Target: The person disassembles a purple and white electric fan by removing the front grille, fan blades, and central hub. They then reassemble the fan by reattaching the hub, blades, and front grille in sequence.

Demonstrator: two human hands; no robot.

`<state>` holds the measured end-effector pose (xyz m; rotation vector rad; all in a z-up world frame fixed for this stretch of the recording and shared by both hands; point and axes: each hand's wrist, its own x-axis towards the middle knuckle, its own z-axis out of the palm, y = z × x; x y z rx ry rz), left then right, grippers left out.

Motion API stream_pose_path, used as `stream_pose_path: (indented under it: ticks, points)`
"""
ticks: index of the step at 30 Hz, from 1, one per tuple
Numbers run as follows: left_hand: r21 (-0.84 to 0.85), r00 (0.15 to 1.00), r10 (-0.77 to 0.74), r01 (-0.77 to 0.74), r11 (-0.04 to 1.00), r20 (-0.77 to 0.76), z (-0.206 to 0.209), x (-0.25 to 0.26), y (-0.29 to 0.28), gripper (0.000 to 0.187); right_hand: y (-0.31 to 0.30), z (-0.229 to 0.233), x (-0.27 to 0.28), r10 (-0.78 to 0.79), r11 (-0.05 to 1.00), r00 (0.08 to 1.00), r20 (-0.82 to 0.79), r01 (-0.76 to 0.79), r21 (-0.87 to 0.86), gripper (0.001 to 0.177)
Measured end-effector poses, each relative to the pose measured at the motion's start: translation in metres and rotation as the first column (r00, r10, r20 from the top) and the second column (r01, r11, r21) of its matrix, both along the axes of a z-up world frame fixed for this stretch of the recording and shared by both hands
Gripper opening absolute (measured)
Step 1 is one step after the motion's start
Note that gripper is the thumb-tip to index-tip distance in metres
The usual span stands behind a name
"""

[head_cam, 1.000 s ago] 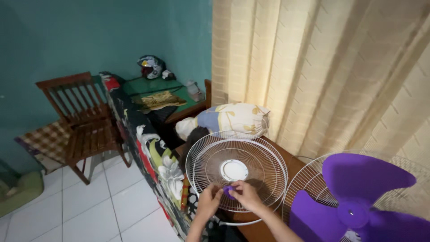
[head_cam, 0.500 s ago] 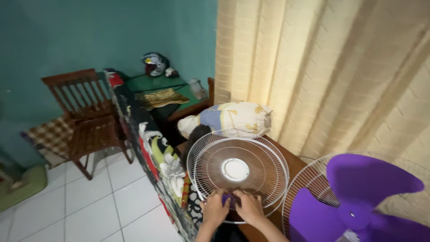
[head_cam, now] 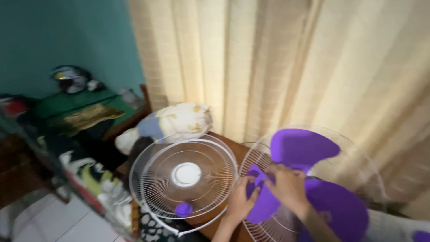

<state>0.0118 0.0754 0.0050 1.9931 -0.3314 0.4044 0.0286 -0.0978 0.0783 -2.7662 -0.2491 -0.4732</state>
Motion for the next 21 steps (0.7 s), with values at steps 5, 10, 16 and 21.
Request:
stream_pose_path:
  ticks: [5, 10, 16, 21]
  points:
    - [0.153, 0.977, -0.193, 0.206, 0.967, -0.09, 0.007, 0.039, -0.052, 0.051, -0.068, 0.009, -0.007, -0.303, 0.901, 0.932, 0.198, 0.348, -0.258, 0.045]
    - [0.264, 0.909, -0.233, 0.332, 0.905, -0.344, 0.002, 0.073, -0.079, 0.057, -0.085, -0.003, -0.012, -0.193, 0.974, 0.979, -0.058, 0.184, -0.133, 0.044]
    - [0.245, 0.836, -0.292, 0.438, 0.865, -0.465, -0.02, 0.095, -0.076, 0.059, -0.084, 0.002, 0.012, -0.378, 0.881, 0.806, -0.456, 0.163, -0.443, 0.069]
    - [-0.012, 0.77, -0.427, 0.479, 0.878, -0.474, -0.036, 0.096, -0.07, 0.06, -0.086, 0.016, 0.021, -0.178, 0.886, 0.937, -0.302, 0.019, -0.464, 0.053]
